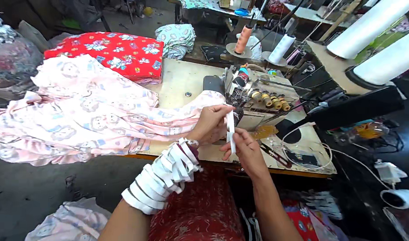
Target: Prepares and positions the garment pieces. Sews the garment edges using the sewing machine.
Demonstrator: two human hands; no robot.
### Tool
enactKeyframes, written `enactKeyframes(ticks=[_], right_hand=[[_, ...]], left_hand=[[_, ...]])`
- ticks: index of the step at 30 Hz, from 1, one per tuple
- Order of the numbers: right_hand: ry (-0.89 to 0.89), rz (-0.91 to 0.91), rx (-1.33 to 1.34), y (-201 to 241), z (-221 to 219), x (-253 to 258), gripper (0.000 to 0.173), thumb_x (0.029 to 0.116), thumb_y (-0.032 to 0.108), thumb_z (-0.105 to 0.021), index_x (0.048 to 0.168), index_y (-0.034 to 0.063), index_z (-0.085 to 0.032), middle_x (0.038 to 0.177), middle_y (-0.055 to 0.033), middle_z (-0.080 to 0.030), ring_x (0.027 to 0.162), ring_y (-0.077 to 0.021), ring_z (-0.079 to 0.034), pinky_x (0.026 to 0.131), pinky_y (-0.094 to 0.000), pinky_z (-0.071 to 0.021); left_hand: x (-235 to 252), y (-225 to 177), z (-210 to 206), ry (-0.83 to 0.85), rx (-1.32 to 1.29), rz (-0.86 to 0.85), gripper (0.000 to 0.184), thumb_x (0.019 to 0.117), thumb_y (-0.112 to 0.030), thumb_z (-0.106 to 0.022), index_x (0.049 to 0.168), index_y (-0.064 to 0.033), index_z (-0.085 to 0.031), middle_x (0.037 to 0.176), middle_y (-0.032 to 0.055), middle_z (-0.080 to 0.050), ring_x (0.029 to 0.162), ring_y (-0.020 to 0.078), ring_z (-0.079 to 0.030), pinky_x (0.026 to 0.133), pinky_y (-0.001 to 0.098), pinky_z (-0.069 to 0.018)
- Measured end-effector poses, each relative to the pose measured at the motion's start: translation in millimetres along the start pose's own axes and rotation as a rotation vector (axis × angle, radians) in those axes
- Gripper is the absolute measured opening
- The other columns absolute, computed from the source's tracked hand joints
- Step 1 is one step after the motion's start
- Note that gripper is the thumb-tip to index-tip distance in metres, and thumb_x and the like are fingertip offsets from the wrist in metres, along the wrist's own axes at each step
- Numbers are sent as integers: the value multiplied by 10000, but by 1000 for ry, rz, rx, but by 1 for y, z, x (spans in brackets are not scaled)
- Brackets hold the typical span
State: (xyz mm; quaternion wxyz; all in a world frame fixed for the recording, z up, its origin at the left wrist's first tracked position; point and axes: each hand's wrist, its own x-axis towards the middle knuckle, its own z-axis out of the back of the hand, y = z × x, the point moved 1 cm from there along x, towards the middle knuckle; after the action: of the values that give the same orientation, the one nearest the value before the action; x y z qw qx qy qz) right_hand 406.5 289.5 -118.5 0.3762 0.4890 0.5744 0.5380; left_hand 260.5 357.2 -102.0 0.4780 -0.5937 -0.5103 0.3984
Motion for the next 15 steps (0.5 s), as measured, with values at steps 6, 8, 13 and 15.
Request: enactKeyframes(ticks=[6, 8, 13, 15], right_hand=[[-92, 343, -347, 24, 15, 1, 177, 988, 90, -598, 1037, 53, -764, 1064, 27, -747, 998, -32, -685, 890, -238, -572], [-110, 376, -397, 28, 13, 4, 140, 953, 78, -634, 994, 48, -764, 1050, 24, -708, 963, -14, -656, 845, -208, -564], [10, 213, -207, 12, -8, 14, 180, 959, 22, -645, 1116, -2, -730, 953, 2, -747, 805, -16, -679, 766, -215, -582], [169, 206, -159, 19, 10, 16, 250, 958, 95, -647, 1195, 38, -705, 1049, 1, -749, 918, -58, -697, 839, -260, -588]], left_hand=[[-28, 36, 30, 120, 767, -602, 204, 1010, -103, -596, 976, 20, -755, 948, 131, -710, 851, 181, -685, 794, 335, -576], [-34, 77, 40, 77, 1038, -628, 161, 947, -115, -687, 1013, 8, -767, 988, 183, -723, 943, 330, -715, 853, 480, -585], [-53, 93, 31, 253, 1035, -404, 193, 964, -113, -655, 949, 57, -745, 961, 229, -718, 961, 387, -702, 887, 527, -553], [-70, 56, 18, 530, 852, -378, 264, 1022, -132, -578, 972, 81, -726, 961, 209, -702, 918, 288, -681, 869, 410, -541]])
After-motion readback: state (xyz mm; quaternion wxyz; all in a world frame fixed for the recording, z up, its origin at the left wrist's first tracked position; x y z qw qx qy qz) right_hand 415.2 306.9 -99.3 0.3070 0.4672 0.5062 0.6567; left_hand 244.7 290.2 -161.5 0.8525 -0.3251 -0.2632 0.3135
